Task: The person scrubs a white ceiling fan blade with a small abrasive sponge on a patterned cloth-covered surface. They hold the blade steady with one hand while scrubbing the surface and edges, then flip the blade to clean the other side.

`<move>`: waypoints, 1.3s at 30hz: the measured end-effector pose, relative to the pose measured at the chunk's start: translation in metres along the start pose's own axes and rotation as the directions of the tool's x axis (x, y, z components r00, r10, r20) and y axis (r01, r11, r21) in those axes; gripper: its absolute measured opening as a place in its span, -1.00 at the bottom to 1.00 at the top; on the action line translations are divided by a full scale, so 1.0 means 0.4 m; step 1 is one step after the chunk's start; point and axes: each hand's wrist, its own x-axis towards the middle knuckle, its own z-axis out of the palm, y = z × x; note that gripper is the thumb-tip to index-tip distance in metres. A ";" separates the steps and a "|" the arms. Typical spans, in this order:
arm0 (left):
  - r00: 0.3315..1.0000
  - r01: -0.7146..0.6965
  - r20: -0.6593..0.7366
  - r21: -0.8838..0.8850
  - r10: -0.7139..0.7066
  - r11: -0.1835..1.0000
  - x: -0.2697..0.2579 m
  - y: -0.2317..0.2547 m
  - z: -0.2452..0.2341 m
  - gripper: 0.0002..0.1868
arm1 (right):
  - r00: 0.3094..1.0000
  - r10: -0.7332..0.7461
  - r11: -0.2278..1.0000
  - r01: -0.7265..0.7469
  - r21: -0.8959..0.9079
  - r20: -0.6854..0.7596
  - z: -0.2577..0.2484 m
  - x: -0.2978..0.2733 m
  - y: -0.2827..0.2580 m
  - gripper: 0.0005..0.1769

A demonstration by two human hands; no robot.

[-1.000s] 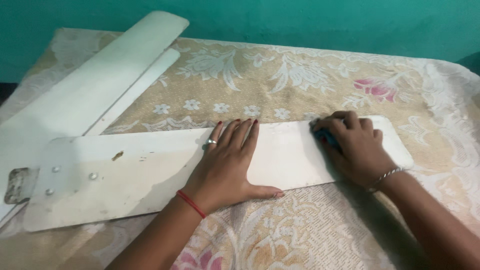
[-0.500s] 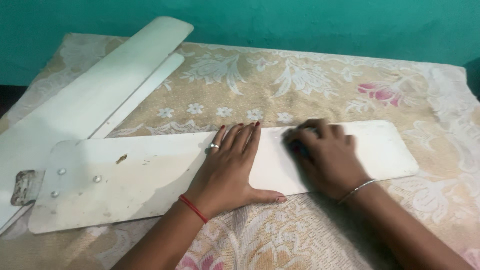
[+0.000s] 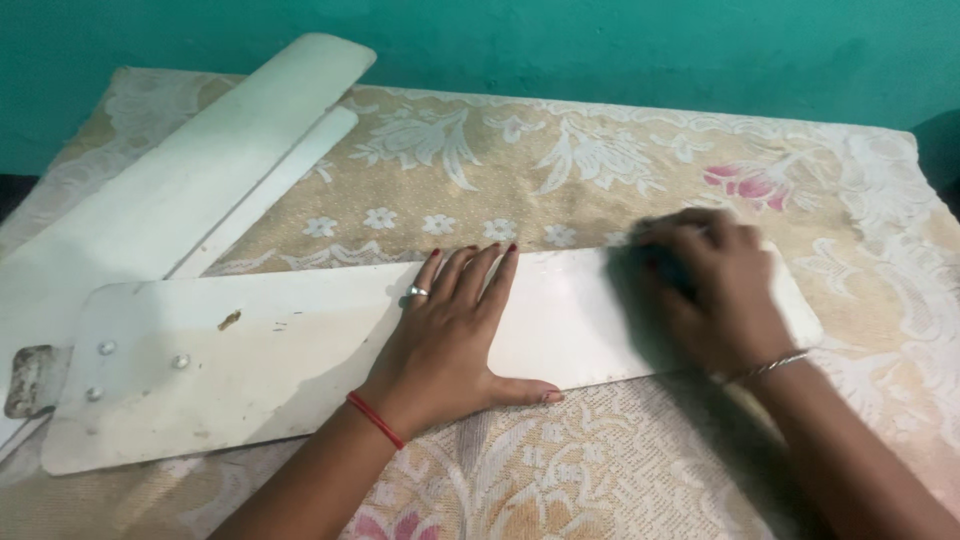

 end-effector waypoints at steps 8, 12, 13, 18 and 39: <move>0.999 0.016 0.040 -0.005 -0.015 1.000 0.003 -0.002 0.000 0.50 | 0.962 0.095 0.992 -0.070 -0.107 0.256 0.016 0.027 -0.064 -0.59; 0.997 0.043 0.069 -0.037 -0.040 0.998 0.005 -0.003 0.001 0.50 | 0.941 0.281 0.932 -0.223 -0.285 0.186 0.004 0.049 0.058 -0.64; 0.996 0.047 0.073 -0.041 -0.044 0.998 0.005 -0.002 -0.001 0.50 | 0.942 0.300 0.930 -0.254 -0.267 0.150 0.001 0.046 0.080 -0.62; 0.999 0.030 0.040 -0.016 -0.029 0.999 0.004 0.002 -0.001 0.48 | 0.974 0.224 0.957 -0.228 -0.181 -0.041 -0.013 0.017 0.092 -0.56; 1.000 0.017 0.014 -0.023 -0.017 1.000 0.000 0.001 0.001 0.47 | 0.960 0.142 0.986 -0.157 -0.046 -0.241 -0.029 0.004 0.103 -0.41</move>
